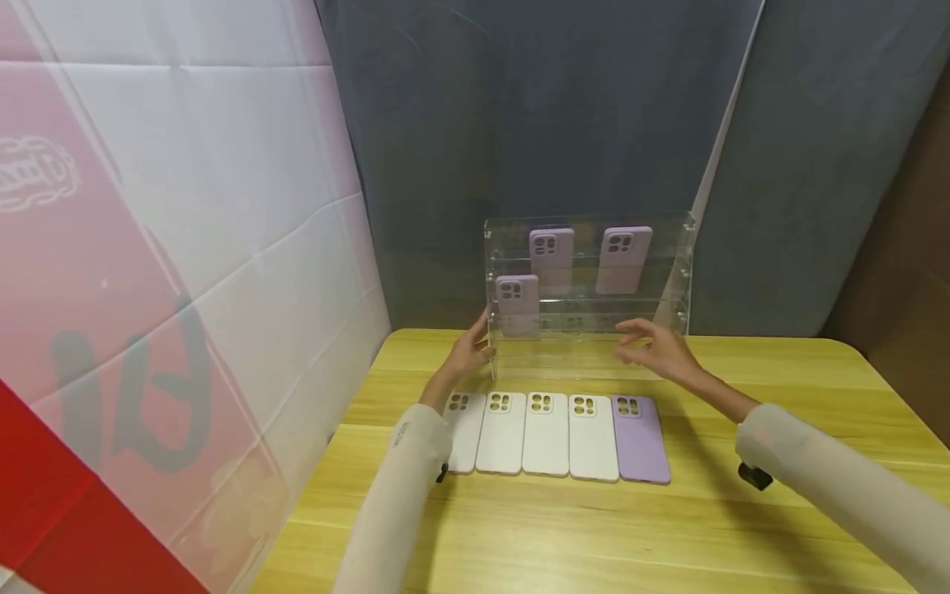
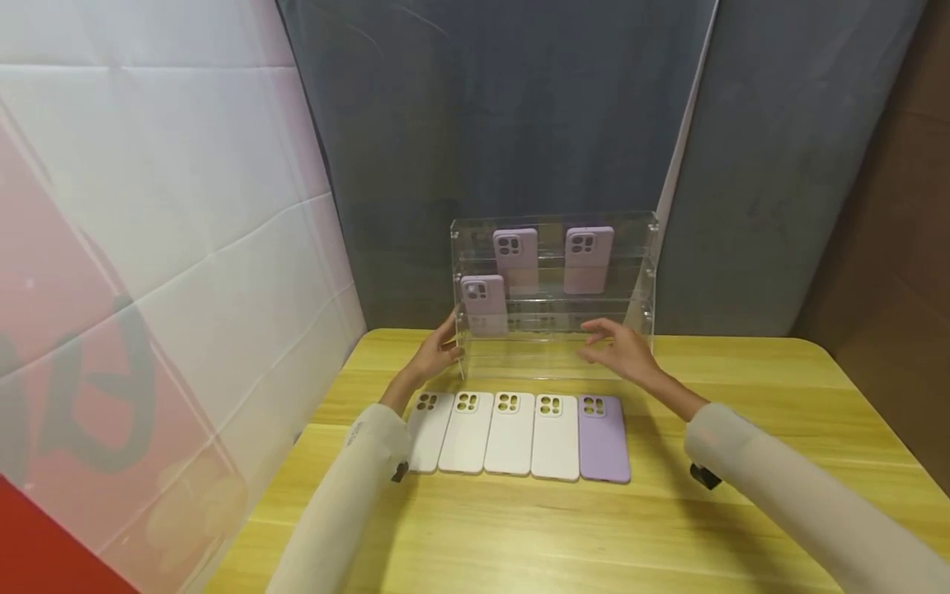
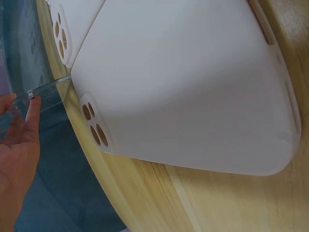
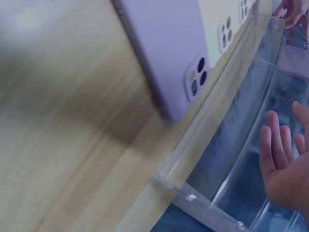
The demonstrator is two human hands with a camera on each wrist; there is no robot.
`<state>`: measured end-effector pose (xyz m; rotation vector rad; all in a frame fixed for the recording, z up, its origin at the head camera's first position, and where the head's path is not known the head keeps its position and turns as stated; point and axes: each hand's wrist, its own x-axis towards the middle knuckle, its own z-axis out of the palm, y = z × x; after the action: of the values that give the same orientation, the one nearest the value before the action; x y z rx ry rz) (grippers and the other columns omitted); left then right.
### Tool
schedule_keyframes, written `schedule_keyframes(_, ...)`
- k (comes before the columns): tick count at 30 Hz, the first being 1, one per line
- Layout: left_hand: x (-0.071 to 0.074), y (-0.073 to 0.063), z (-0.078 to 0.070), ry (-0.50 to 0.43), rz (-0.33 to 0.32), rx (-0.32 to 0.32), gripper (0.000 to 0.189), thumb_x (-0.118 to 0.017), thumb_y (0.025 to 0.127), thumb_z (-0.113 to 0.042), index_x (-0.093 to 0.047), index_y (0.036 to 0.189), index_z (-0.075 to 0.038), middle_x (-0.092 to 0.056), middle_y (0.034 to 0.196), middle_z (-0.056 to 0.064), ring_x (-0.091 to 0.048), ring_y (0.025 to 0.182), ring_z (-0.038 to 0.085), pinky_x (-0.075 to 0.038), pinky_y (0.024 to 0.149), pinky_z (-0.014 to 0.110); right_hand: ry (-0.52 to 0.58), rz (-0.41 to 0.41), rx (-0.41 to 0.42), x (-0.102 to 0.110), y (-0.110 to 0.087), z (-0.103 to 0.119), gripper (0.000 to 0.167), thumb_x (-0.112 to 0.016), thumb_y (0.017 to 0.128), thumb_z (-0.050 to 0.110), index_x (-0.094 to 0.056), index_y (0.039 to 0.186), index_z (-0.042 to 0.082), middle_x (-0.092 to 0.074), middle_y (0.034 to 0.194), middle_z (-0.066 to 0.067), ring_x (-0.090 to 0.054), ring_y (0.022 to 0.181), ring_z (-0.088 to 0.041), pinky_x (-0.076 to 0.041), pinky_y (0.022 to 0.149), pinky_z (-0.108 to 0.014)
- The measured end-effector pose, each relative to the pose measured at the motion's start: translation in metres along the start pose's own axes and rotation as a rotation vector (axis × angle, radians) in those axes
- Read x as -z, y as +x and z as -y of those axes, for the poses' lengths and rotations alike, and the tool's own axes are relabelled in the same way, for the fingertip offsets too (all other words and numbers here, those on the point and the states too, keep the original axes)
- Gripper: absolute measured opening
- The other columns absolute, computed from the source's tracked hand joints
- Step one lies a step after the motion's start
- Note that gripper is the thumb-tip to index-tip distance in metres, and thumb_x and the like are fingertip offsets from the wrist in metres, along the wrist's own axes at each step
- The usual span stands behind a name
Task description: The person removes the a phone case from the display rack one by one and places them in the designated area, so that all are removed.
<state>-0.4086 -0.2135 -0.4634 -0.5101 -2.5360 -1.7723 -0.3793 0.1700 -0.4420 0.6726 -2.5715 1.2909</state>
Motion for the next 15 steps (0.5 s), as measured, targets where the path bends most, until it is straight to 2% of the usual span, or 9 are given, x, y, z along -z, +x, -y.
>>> schedule_keyframes(5,0.001,0.001,0.000,0.016,-0.005,0.002,0.092,-0.053,0.097,0.015,-0.013,0.168,-0.028,-0.026,0.169,0.017,-0.043,0.144,0.047,-0.050,0.113,0.048,-0.017,-0.036,0.031,-0.004,0.015,0.009,0.046,-0.082,0.089,0.011,-0.066,0.131,0.001,-0.075,0.110,-0.024,-0.076,0.076,-0.018,-0.051,0.048,-0.022)
schedule_keyframes(9,0.001,0.002,0.002,-0.014,-0.008,0.024,0.094,-0.054,0.096,0.016,-0.016,0.167,-0.032,-0.028,0.169,0.014,-0.043,0.145,0.045,-0.052,0.111,0.046,-0.017,-0.038,0.024,-0.007,0.025,0.018,0.047,-0.082,0.090,0.014,-0.067,0.132,0.003,-0.076,0.111,-0.021,-0.076,0.080,-0.024,-0.053,0.053,-0.023)
schedule_keyframes(15,0.002,0.005,0.007,-0.053,-0.010,0.041,0.095,-0.055,0.095,0.017,-0.019,0.167,-0.034,-0.030,0.169,0.013,-0.044,0.145,0.043,-0.053,0.111,0.045,-0.046,-0.072,0.042,-0.012,0.041,0.028,0.048,-0.085,0.088,0.019,-0.068,0.130,0.004,-0.077,0.108,-0.017,-0.075,0.078,-0.024,-0.050,0.050,-0.023)
